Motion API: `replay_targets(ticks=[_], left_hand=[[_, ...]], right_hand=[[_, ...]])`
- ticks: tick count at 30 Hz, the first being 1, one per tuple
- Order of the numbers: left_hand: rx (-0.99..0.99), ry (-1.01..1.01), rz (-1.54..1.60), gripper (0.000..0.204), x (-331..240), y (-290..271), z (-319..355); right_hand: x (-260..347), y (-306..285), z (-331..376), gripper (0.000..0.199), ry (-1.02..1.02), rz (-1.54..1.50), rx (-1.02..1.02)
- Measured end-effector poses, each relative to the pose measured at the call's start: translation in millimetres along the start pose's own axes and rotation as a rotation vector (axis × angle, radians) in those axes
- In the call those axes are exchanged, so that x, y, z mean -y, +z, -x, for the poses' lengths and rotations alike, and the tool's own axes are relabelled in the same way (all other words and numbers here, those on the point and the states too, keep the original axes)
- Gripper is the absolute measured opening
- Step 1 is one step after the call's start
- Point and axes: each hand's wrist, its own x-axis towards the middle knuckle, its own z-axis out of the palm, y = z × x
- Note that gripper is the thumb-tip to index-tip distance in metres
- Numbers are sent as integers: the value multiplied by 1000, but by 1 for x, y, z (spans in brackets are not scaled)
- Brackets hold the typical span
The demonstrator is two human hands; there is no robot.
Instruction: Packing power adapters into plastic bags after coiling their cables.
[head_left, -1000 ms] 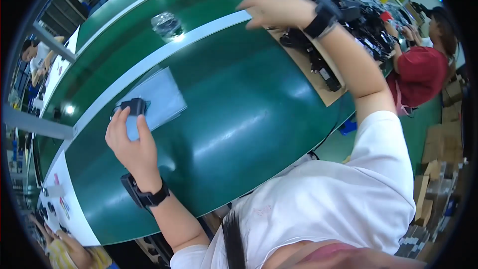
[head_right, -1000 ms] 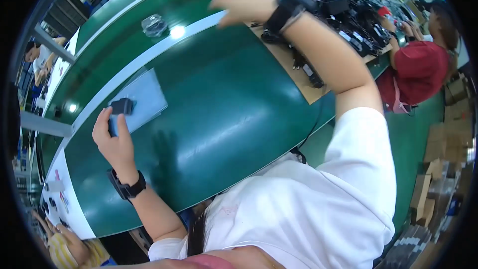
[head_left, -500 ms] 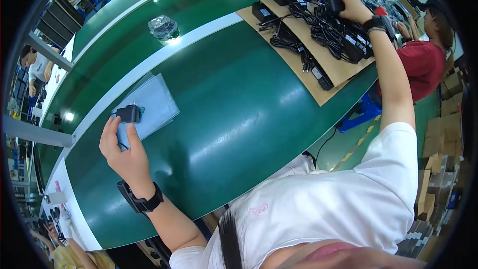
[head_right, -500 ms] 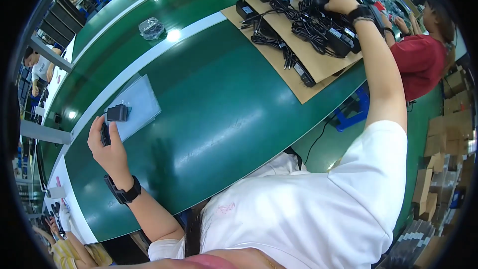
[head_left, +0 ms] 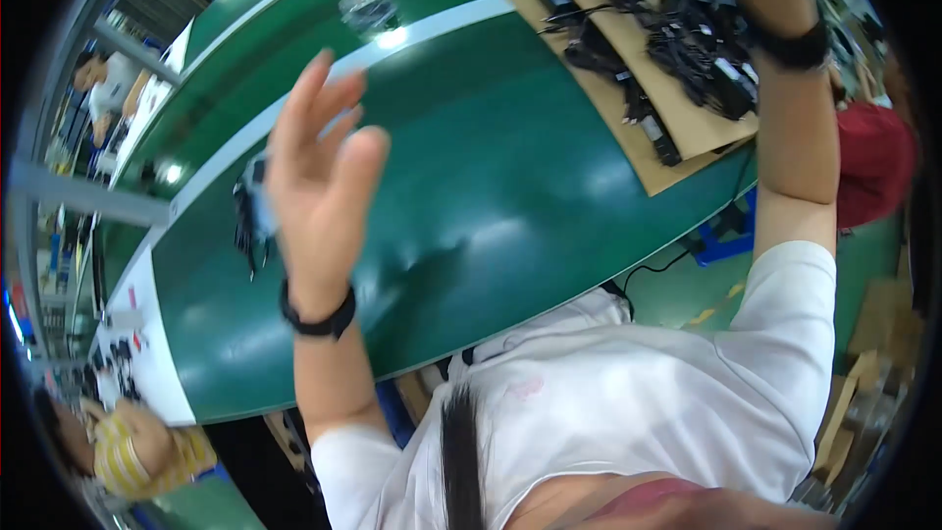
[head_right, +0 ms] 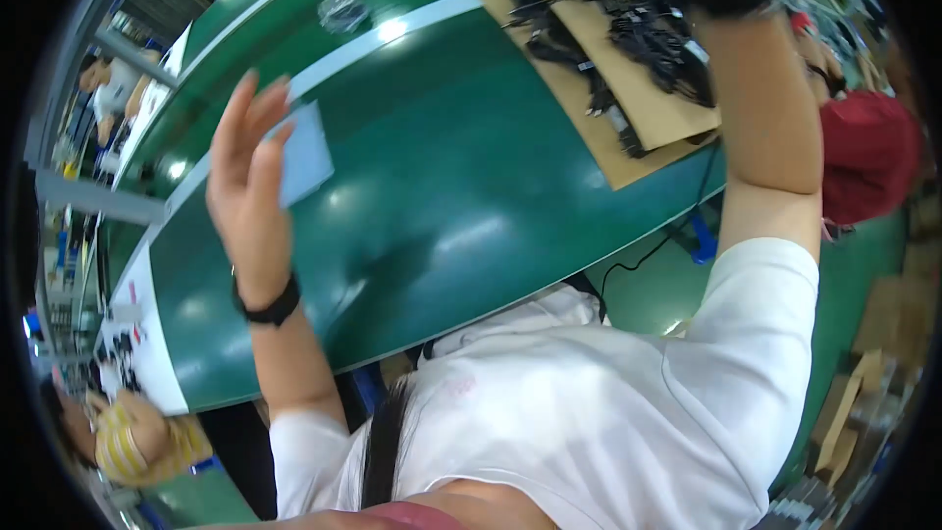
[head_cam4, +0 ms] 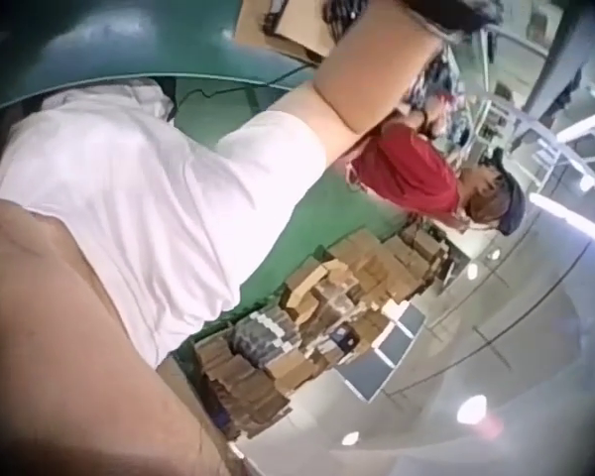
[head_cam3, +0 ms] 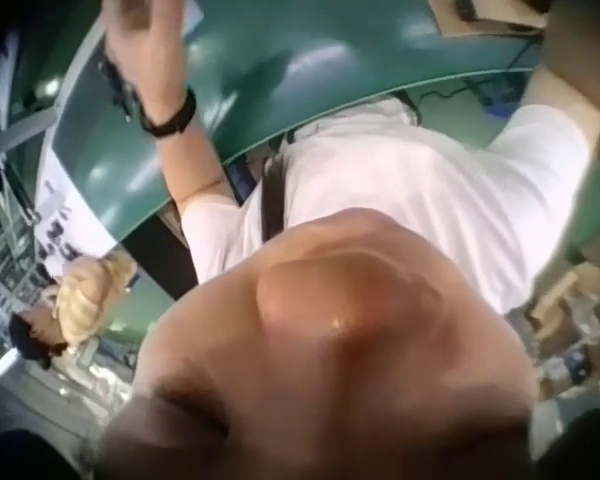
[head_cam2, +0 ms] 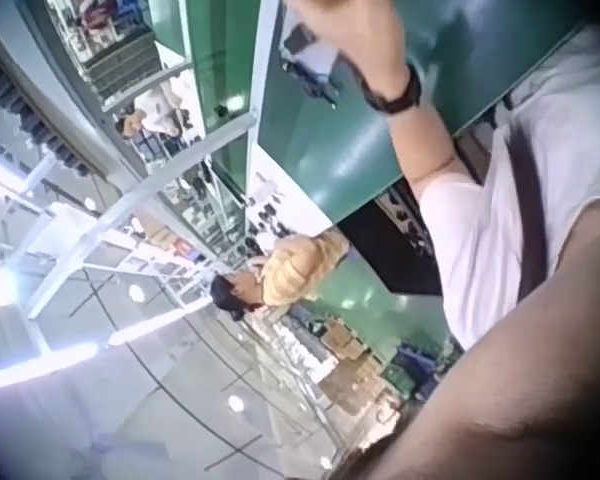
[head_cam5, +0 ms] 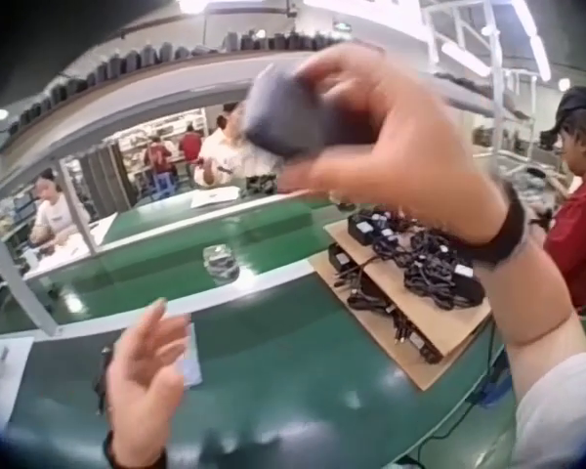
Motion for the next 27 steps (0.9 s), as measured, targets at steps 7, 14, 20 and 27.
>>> replay_targets(ticks=[7,14,20,27], left_hand=[[-288,-58,640,40,4,-3,-28],[-373,105,775,44,-33,-39,-40],[-335,-195,492,26,11,-86,-11],[-269,-380,379,30,60,-34,17]], right_hand=[[12,144,20,72,-457,-130,43],[-7,212,57,54,325,-1172,378],[-50,213,62,33,631,-1285,286],[-43,242,79,42,611,-1114,265]])
